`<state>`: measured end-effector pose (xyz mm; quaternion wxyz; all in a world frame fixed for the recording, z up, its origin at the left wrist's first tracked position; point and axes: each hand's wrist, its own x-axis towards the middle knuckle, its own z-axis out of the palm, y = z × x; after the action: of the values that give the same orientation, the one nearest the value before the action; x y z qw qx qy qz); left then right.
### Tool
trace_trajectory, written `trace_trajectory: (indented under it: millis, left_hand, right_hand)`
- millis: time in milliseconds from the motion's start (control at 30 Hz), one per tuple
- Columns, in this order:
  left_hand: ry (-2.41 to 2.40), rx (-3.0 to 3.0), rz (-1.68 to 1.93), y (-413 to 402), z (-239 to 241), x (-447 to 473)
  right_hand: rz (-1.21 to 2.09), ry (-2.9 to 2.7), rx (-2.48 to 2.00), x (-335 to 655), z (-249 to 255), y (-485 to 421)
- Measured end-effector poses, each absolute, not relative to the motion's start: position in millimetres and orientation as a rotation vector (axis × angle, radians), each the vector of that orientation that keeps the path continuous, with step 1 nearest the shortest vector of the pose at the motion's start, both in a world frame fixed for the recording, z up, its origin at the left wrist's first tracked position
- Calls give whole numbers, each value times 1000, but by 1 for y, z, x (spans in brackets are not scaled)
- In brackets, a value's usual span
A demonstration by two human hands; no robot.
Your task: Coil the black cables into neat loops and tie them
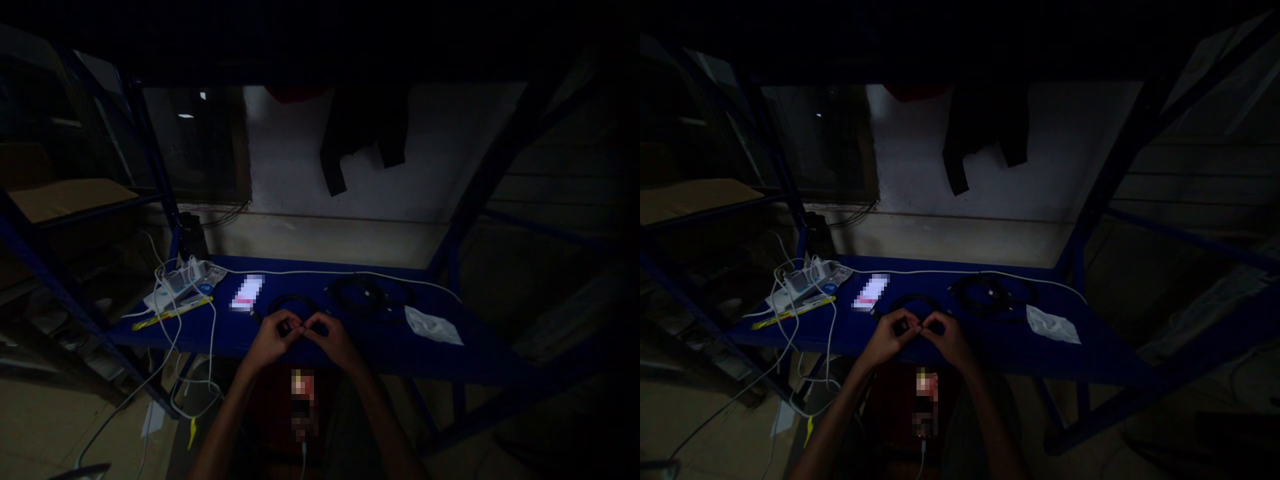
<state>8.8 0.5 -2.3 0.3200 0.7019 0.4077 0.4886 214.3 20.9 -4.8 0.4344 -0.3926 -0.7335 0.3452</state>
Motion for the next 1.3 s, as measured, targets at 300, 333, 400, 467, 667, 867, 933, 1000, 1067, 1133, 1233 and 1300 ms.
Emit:
trace_trajectory:
  millis: [300,333,400,467,667,867,933,1000,1067,1133,1233,1300]
  left_hand:
    - [1037,1897,1245,1,-1,8]
    - [1036,1901,1240,1,-2,8]
    - [1040,1906,1228,2,-2,8]
    - [1044,1912,1215,2,-2,8]
    - [1042,1927,1204,1,0,8]
    - [1044,1935,1197,2,0,8]
    - [1048,1932,1196,2,0,8]
    - [1056,1924,1196,3,-2,8]
    - [1059,1902,1205,4,-3,8]
    - [1064,1862,1233,5,-5,8]
    - [1072,1824,1252,6,-6,9]
    - [1071,1831,1246,6,-6,9]
  right_hand:
    - [839,-1824,-950,214,-13,23]
    - [832,-1825,-948,214,-14,24]
    - [818,-1827,-946,213,-16,25]
    - [814,-1826,-939,213,-17,25]
    - [816,-1829,-910,214,-17,25]
    - [804,-1850,-909,214,-18,25]
    - [809,-1850,-906,214,-18,25]
    - [819,-1844,-904,214,-18,25]
    - [821,-1839,-910,214,-17,24]
    - [821,-1837,-913,213,-16,22]
    - [826,-1826,-915,212,-13,20]
    - [824,-1819,-920,212,-12,20]
